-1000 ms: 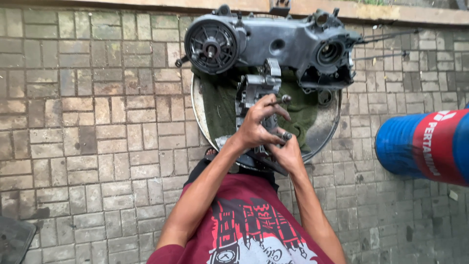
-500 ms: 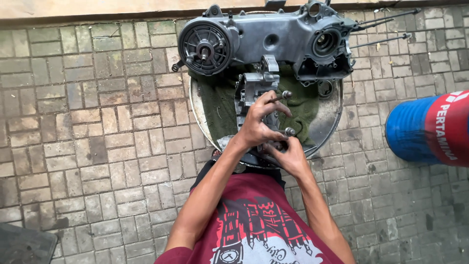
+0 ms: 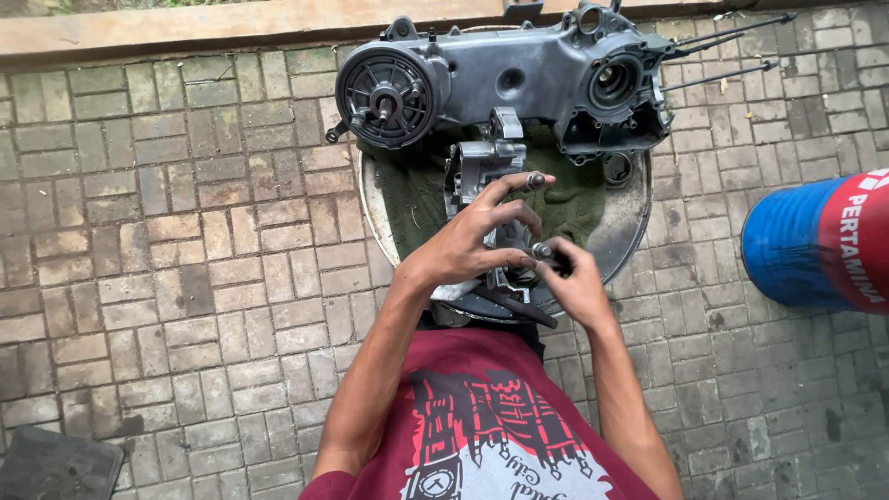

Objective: The person cleans a small metallic engine component using a dark cloth. They hold the part in their left hand and wipe it with their right hand over a metal basin containing a green cloth and other engine parts.

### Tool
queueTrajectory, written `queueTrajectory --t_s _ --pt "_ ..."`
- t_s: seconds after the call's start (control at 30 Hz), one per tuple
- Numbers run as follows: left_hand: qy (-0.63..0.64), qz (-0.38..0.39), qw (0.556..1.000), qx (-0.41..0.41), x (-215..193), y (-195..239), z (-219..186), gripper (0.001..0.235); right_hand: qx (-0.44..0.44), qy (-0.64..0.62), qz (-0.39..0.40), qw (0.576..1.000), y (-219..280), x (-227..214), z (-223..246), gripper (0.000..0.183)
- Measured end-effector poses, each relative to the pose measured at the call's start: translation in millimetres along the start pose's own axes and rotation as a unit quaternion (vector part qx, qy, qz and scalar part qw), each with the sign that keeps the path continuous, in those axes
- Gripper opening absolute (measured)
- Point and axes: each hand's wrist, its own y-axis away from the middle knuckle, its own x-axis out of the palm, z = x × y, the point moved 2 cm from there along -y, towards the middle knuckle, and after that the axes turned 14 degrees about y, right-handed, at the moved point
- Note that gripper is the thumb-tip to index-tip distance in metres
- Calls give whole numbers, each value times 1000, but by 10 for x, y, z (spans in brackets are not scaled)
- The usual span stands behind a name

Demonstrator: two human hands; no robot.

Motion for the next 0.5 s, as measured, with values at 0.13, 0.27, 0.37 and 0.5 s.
queueTrajectory --t_s 0.13,0.27,0.37,0.5 --pt "3 7 1000 16 -21 16 -192 33 -31 4 28 999 -6 69 308 12" --pt "7 -11 1000 25 -29 29 -190 37 -157 92 -28 983 -8 126 581 13" --pt "-5 -22 999 30 -19 33 -135 38 -219 136 -82 963 1 217 520 10" --pt "-26 -25 999 36 9 19 -98 35 -228 143 -117 956 -5 294 497 14"
